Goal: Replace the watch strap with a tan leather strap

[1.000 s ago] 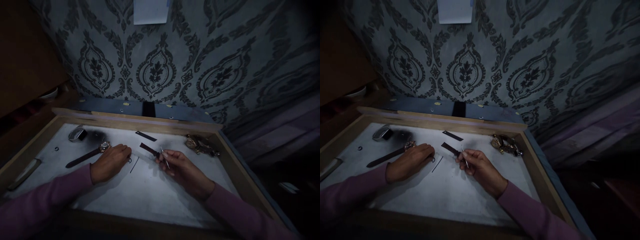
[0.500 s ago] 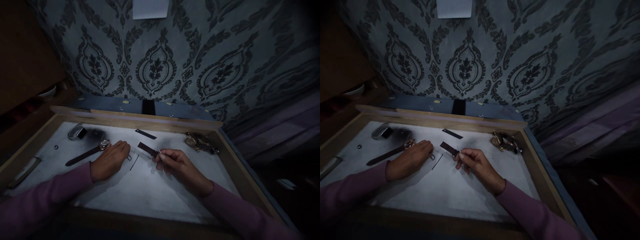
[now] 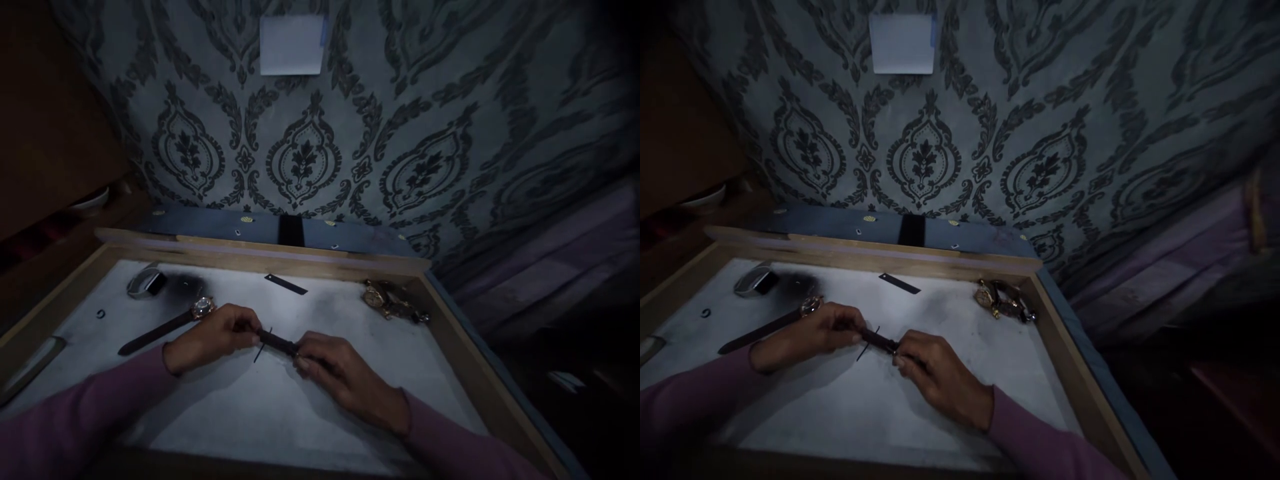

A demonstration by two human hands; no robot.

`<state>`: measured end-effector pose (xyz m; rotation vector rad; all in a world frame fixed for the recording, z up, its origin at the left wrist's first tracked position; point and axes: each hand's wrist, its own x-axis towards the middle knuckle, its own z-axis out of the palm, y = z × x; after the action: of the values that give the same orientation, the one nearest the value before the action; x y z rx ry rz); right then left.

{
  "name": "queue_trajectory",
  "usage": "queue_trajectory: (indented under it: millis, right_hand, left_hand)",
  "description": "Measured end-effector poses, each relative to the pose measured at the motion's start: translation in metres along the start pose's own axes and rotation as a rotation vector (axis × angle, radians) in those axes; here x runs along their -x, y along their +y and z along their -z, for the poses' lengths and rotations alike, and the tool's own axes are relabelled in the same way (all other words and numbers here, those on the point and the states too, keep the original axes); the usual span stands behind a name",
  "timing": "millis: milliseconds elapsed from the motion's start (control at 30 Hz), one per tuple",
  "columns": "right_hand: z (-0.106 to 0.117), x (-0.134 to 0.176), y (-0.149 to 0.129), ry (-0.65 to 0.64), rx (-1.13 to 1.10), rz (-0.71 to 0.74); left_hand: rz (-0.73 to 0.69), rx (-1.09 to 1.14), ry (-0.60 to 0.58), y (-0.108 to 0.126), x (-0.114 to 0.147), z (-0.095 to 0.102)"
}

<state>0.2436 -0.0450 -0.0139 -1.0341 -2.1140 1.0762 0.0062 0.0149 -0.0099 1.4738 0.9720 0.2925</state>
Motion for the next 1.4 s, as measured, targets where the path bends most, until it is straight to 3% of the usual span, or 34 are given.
queue_trajectory:
  millis: [333,600,833,1167,1400]
  right_hand:
    - [-0.004,0.003,-0.005,-0.015,-0.09,-0.037]
    - [-0.006,0.0,-0.004,0.009,-0.349,-0.157]
    - [-0.021,-0.007,-0.014,-0.058,-0.397,-0.283]
    - [-0.029,-0.006,-0.016,0.093,-0.514,-0.262]
    - [-0.029,-0.005,-0.012,0.155,-0.397,-0.251]
  left_hand:
    - [-0.118,-0.031,0.037,0.003,0.003,-0.007]
    - [-0.128,-0.038,0.038,-0.001,0.004,-0.014]
    - [-0.127,-0.113,0.037,0.001,0.007,-0.024]
    - [-0.103,-0.095,-0.037,-0.001,0.006,-0.024]
    - [-0.033,-0.078,-0.093,-0.003,0.003,-0.03]
